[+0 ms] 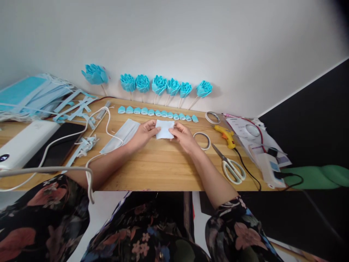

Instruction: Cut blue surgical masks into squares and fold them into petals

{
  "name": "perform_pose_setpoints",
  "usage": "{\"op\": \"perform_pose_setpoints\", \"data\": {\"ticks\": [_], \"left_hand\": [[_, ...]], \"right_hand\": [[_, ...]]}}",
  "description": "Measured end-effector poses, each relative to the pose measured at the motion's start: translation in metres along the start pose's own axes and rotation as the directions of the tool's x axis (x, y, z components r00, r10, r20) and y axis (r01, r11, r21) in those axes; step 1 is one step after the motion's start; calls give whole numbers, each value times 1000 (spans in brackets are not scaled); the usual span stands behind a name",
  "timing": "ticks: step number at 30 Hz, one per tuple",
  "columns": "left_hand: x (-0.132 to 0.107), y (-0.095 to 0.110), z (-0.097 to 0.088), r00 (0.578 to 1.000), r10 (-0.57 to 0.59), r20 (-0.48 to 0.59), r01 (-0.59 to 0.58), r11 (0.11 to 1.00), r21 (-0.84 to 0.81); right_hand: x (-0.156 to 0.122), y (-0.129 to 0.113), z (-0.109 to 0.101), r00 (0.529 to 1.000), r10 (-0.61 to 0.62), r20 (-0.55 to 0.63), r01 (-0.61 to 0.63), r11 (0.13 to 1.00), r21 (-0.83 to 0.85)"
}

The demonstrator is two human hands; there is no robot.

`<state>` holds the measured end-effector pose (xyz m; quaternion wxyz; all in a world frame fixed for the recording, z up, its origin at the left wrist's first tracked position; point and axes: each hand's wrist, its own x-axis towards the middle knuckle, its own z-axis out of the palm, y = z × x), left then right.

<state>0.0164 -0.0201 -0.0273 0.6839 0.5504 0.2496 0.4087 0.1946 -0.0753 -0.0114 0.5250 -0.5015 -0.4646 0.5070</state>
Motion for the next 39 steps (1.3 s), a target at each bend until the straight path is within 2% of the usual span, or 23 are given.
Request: {"op": "perform_pose_setpoints", "data": {"ticks": [4, 10, 14, 17, 19, 22, 27, 31, 35, 39], "left_hand": [[-2, 6, -1, 1000, 15, -16, -15, 999, 34], [-8, 18, -1, 993, 101, 61, -113, 961, 251], [-8, 15, -1, 981, 171, 97, -195, 913, 359], [-8, 11, -2, 975, 179, 130, -217, 889, 404], [-8, 10, -4, 977, 165, 134, -204, 899, 387], [-7, 9, -5, 991, 106, 83, -127, 940, 315], [-2, 7, -2, 998, 2, 56, -20, 942, 336], [1, 3, -1, 998, -41, 41, 28, 961, 274], [1, 3, -2, 999, -21, 33, 15, 986, 166], [0, 5, -3, 999, -39, 7, 39, 998, 46]], "right_hand": [[0, -1, -2, 1000, 10, 21, -12, 998, 66], [-1, -2, -5, 994, 73, 80, -83, 990, 118], [-1, 0, -6, 986, 89, 140, -98, 994, 53], [-1, 0, -7, 993, 56, 108, -48, 996, -70], [-1, 0, -6, 998, 25, 64, -16, 991, -136], [-1, 0, -5, 999, -42, 17, 45, 978, -204], [-3, -1, -1, 991, -129, 38, 134, 944, -302], [-4, 0, 0, 990, -139, 39, 144, 918, -370], [-2, 0, -3, 995, -93, 22, 95, 954, -285], [-2, -3, -6, 993, -76, 92, 88, 987, -133]]}}
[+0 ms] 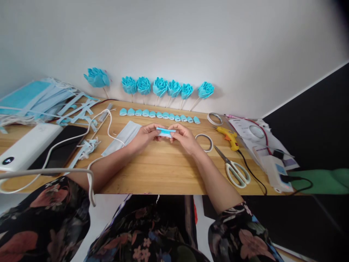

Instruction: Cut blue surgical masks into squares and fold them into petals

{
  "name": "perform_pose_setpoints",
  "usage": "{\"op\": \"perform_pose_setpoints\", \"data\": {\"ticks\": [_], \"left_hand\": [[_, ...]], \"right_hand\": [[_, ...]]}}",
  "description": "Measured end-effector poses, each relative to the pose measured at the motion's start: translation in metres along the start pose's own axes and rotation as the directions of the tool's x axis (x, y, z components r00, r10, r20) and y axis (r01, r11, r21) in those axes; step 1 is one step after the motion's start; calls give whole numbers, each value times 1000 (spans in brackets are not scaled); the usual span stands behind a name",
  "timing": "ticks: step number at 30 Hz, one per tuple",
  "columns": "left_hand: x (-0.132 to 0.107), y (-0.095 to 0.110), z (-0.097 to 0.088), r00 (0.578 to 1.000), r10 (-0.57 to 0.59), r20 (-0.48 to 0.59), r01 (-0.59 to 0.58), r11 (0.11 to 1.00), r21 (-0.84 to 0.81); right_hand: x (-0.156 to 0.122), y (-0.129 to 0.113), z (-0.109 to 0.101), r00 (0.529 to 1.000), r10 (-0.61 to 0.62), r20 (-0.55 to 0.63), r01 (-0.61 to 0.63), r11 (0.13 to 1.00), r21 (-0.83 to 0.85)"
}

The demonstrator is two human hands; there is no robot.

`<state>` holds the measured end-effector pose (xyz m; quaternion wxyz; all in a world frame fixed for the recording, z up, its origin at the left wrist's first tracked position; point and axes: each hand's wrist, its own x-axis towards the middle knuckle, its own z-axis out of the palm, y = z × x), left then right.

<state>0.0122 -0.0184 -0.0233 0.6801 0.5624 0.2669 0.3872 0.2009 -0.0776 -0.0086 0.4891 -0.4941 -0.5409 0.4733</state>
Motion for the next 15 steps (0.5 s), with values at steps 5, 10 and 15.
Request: {"op": "perform_pose_setpoints", "data": {"ticks": [5, 10, 15], "left_hand": [[0, 0, -4, 997, 75, -25, -71, 990, 120], [-1, -5, -3, 974, 211, 86, -227, 931, 284], [-2, -2, -4, 952, 278, 129, -306, 877, 372]], "right_hand": [[-1, -2, -4, 994, 109, 27, -113, 977, 183], [0, 4, -2, 995, 91, 41, -93, 993, 66], [3, 10, -1, 998, 43, -39, -46, 995, -85]]}}
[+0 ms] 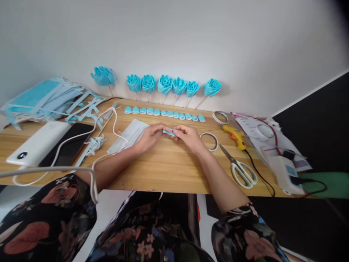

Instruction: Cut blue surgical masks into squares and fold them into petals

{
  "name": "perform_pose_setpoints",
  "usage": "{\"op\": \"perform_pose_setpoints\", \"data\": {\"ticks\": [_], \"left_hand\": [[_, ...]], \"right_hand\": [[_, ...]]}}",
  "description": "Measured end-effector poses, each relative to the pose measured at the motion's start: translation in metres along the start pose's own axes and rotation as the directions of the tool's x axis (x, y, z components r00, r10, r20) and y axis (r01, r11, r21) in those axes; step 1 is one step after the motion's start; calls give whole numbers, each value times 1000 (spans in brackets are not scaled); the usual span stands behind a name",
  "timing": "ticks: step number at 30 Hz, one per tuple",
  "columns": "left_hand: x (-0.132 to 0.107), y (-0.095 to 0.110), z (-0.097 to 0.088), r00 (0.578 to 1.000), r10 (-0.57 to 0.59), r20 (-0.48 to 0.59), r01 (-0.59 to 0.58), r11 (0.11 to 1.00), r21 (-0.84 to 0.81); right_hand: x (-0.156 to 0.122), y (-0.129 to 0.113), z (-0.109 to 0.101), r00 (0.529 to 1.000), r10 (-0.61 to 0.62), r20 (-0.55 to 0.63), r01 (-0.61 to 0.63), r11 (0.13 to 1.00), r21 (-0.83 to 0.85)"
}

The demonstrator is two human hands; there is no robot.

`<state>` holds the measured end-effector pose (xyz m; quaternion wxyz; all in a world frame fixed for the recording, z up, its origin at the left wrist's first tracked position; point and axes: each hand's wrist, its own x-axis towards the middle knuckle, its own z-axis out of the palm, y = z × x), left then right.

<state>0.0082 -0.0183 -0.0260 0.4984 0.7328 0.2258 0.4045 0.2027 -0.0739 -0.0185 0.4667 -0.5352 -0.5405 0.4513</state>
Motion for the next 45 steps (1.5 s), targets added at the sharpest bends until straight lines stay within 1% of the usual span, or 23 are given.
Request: {"op": "perform_pose_setpoints", "data": {"ticks": [3, 8, 11, 14, 18, 21, 23, 25, 28, 30, 32, 34, 36, 39, 42, 45], "left_hand": [[1, 5, -3, 995, -95, -44, 96, 995, 28], [3, 3, -3, 987, -153, 43, 145, 978, 150], [2, -2, -2, 978, -207, 37, 193, 951, 241], [2, -2, -2, 980, -199, 24, 185, 943, 275], [2, 4, -1, 987, -162, 13, 151, 942, 299], [1, 6, 0, 987, -163, -8, 158, 941, 299], [1, 5, 1, 982, -188, -16, 185, 945, 268], [1, 4, 0, 976, -218, -21, 217, 951, 220], [1, 3, -1, 973, -228, -15, 228, 960, 161], [1, 4, -1, 979, -206, 12, 202, 969, 144], [1, 8, -2, 985, -166, 34, 161, 979, 126], [1, 11, -3, 993, -117, 15, 114, 987, 109], [1, 14, -4, 996, -81, -25, 83, 991, 106], [1, 16, -5, 995, -87, -41, 91, 989, 114], [1, 13, -4, 995, -99, -30, 101, 992, 73], [1, 6, -2, 992, -123, -29, 124, 992, 8]], "right_hand": [[-1, -1, 0, 999, -30, -14, 29, 999, -26], [-3, -5, 3, 997, -66, -30, 63, 992, -110], [-3, -4, 5, 996, -91, -25, 86, 985, -149], [-3, -4, 4, 992, -126, -15, 119, 968, -222], [-5, -8, 3, 984, -176, 2, 164, 909, -383], [-5, -11, 2, 982, -189, 12, 176, 890, -421], [-5, -11, 1, 985, -174, 18, 168, 906, -388], [-5, -11, 1, 988, -154, 7, 148, 937, -317], [-4, -12, 1, 985, -162, -65, 145, 968, -205], [-3, -11, 1, 979, -166, -114, 152, 980, -129], [-2, -10, 2, 982, -122, -145, 120, 993, -21], [-1, -9, 1, 985, -45, -166, 62, 993, 96], [1, -9, 0, 982, 14, -188, 19, 985, 173], [1, -9, 1, 979, 37, -202, 2, 982, 189], [0, -10, 3, 983, 18, -183, 7, 991, 134], [-1, -9, 6, 987, 0, -159, 11, 997, 70]]}}
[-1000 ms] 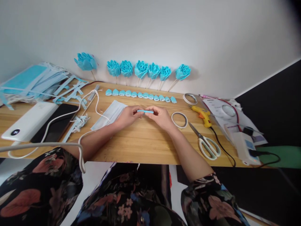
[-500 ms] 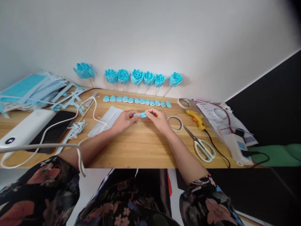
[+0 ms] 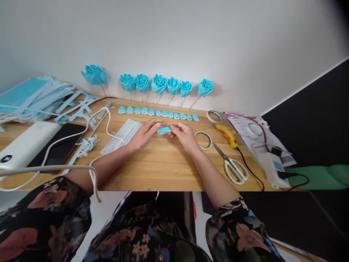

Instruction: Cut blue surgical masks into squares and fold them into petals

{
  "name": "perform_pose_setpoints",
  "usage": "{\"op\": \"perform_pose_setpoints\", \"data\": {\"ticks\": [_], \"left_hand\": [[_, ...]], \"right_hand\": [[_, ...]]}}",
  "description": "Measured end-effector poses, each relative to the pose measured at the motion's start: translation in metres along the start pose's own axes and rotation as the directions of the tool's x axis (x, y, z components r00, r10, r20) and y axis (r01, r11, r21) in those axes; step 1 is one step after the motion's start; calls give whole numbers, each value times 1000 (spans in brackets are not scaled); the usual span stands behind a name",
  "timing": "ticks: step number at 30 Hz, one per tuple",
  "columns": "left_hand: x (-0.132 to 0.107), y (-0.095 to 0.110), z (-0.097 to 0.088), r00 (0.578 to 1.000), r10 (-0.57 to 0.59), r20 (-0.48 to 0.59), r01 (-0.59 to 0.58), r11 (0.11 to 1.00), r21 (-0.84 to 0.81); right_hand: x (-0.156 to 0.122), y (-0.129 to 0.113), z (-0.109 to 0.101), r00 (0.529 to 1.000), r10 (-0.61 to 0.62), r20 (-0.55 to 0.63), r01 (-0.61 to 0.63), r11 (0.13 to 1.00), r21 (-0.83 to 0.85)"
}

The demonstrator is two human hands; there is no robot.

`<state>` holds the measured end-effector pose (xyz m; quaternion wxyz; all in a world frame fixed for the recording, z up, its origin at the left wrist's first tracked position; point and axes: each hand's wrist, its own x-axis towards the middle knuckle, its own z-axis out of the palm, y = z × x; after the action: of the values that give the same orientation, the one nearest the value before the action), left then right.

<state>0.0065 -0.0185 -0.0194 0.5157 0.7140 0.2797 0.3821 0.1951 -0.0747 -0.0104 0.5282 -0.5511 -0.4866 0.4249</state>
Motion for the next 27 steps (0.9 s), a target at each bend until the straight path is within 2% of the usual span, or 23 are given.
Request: {"op": "perform_pose_setpoints", "data": {"ticks": [5, 10, 14, 18, 22, 27], "left_hand": [[4, -10, 1, 994, -67, 87, 79, 987, -143], [4, -7, 1, 996, -41, 73, 49, 993, -110], [3, -6, 5, 999, 40, 37, -39, 999, -20], [5, -8, 6, 999, -8, 36, 7, 1000, 17], [8, -5, 3, 996, -45, 79, 51, 995, -82], [6, -1, 3, 988, -98, 121, 125, 963, -239]], "right_hand": [[0, 4, 0, 999, -29, 37, 31, 997, -70], [-1, 3, -2, 990, -131, 59, 138, 981, -135], [-2, 2, 0, 984, -84, 156, 102, 988, -112], [1, 7, 1, 991, -56, 123, 69, 992, -106], [4, 8, -1, 993, -35, 110, 44, 995, -87], [4, 5, -3, 987, 20, 162, -28, 999, 44]]}}
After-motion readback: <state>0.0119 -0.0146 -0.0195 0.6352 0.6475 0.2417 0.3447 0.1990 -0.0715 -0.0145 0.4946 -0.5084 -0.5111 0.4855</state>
